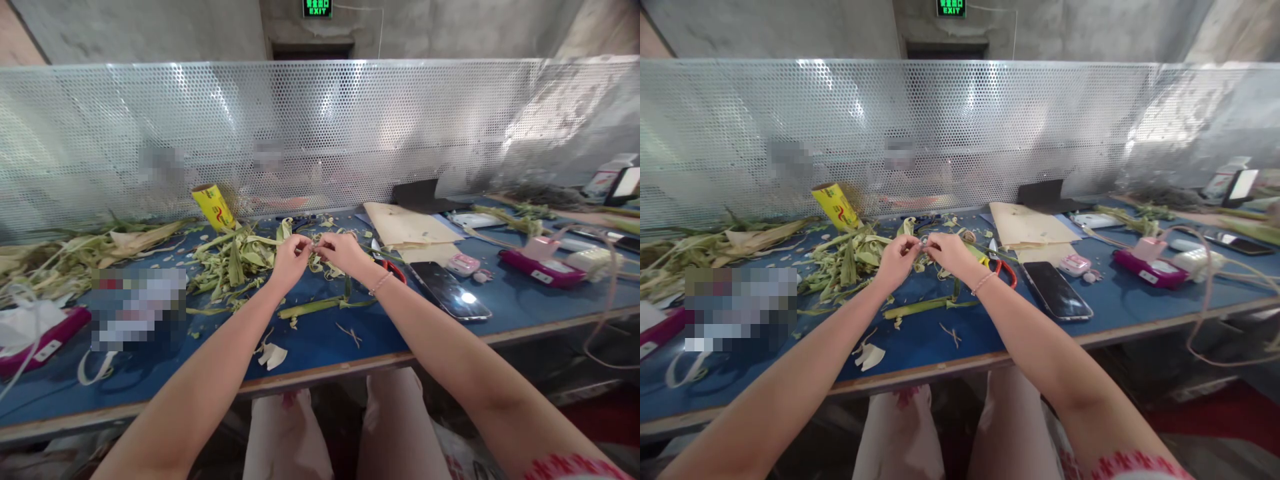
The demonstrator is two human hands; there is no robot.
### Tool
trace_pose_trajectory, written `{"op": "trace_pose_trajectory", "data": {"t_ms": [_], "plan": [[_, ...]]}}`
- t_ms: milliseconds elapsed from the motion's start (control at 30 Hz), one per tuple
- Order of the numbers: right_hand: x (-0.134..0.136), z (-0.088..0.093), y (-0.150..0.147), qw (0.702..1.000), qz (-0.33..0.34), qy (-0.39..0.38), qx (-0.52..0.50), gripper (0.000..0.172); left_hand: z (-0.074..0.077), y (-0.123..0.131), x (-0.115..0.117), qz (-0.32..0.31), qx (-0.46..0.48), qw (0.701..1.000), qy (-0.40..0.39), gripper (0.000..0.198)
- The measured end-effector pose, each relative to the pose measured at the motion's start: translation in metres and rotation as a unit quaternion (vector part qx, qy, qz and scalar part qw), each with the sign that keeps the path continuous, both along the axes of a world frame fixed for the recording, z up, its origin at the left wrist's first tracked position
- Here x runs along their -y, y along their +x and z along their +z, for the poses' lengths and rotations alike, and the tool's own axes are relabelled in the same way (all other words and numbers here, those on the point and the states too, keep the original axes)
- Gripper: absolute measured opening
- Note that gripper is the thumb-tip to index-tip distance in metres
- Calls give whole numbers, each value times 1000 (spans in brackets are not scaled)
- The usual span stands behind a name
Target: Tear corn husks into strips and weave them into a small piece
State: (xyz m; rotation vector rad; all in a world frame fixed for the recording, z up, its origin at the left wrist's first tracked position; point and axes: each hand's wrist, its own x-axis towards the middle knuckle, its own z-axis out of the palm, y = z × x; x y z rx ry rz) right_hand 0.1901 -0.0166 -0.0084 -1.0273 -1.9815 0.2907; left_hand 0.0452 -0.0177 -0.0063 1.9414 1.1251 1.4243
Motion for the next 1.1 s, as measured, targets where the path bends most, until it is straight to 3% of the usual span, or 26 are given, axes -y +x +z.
{"op": "trace_pose_trajectory", "data": {"t_ms": [100, 200, 433, 667, 800, 933, 1100], "plan": [[2, -1, 0, 996, -5, 61, 68, 19, -2, 0, -1, -4, 5, 1000, -27, 3], [3, -2, -1, 991, 7, 75, 107, 19, -3, 0, -3, -3, 12, 999, -49, 5], [2, -4, -5, 995, 7, 21, 94, 24, -10, 0, -9, -2, 48, 997, -66, 6], [-1, -5, -4, 997, 44, -15, 54, 28, -17, 8, -10, -7, 180, 969, -170, 10], [-3, -5, -3, 997, 60, -42, 25, 27, -14, 11, -6, 0, 203, 962, -185, 13], [-4, -7, -3, 991, 90, -100, -20, 28, -11, 13, -5, 7, 212, 959, -189, 16], [-5, -8, -6, 951, 154, -235, -129, 21, -14, 12, -10, 10, 209, 962, -174, 15]]}}
